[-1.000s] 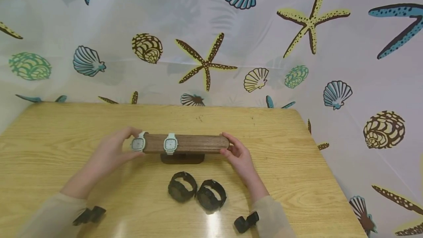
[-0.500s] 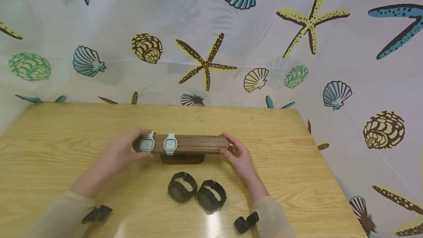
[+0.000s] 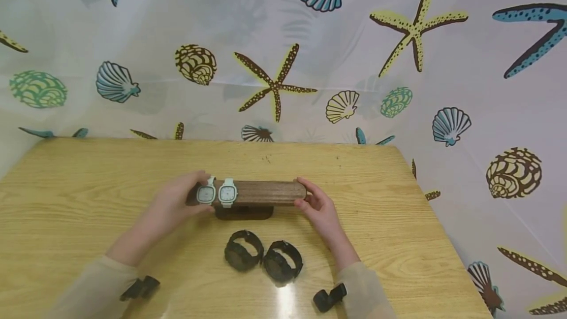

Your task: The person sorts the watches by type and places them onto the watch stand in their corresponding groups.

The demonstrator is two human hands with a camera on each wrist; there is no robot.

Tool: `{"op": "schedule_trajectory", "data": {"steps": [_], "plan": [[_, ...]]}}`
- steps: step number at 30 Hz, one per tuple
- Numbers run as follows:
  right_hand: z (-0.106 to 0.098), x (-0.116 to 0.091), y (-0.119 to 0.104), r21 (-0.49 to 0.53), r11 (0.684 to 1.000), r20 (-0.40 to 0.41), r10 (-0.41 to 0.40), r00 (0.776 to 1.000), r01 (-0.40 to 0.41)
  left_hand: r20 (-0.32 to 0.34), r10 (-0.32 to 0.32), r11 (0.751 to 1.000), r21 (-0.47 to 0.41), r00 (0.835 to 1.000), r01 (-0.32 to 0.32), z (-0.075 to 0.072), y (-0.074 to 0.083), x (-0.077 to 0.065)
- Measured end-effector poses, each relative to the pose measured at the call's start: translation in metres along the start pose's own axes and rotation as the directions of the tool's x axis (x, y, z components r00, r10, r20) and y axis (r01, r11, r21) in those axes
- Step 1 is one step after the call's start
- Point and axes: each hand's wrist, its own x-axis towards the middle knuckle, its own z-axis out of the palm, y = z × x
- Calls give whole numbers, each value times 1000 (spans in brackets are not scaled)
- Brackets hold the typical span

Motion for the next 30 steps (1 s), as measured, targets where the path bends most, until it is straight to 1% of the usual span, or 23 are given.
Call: {"op": "schedule_trajectory", "data": {"steps": [5, 13, 15, 17, 19, 20, 21, 22, 24, 27, 28, 29, 30], "plan": [[1, 1, -1, 0, 1000, 6, -5, 1000, 5, -23, -24, 999, -31, 999, 23, 0, -4, -3], [1, 1, 0, 2, 1000, -2, -1, 1000, 1, -51, -43, 993, -108, 998, 37, -5, -19, -10], [1, 1, 1, 1, 1000, -4, 0, 1000, 0, -52, -66, 991, -117, 996, 60, -5, -24, -13], [1, 1, 1, -1, 1000, -4, 0, 1000, 0, -43, -98, 985, -146, 994, 90, -6, -29, -15], [1, 1, 1, -4, 1000, -3, 0, 1000, 0, -22, -138, 970, -204, 990, 131, -6, -34, -17], [1, 1, 1, -6, 1000, -3, 2, 1000, -2, -6, -161, 956, -250, 987, 155, -7, -37, -19], [1, 1, 1, -9, 1000, -4, 2, 1000, -2, 13, -186, 935, -305, 982, 181, -7, -39, -20], [1, 1, 0, -12, 1000, -5, 3, 1000, -3, 37, -211, 905, -372, 977, 209, -7, -41, -21], [1, 1, 0, -16, 1000, -9, 3, 1000, -3, 88, -261, 828, -492, 961, 270, -7, -45, -23], [0, 1, 0, -18, 1000, -14, 2, 1000, -3, 147, -324, 708, -618, 935, 342, -6, -49, -26], [0, 1, 0, -17, 1000, -11, 2, 1000, -2, 159, -339, 679, -641, 927, 358, -5, -50, -27], [0, 1, 0, -15, 1000, -10, 2, 1000, -2, 166, -353, 657, -657, 921, 370, -5, -51, -28], [1, 1, 0, -14, 1000, -9, 2, 1000, -2, 170, -358, 631, -680, 918, 373, -4, -52, -28]]}}
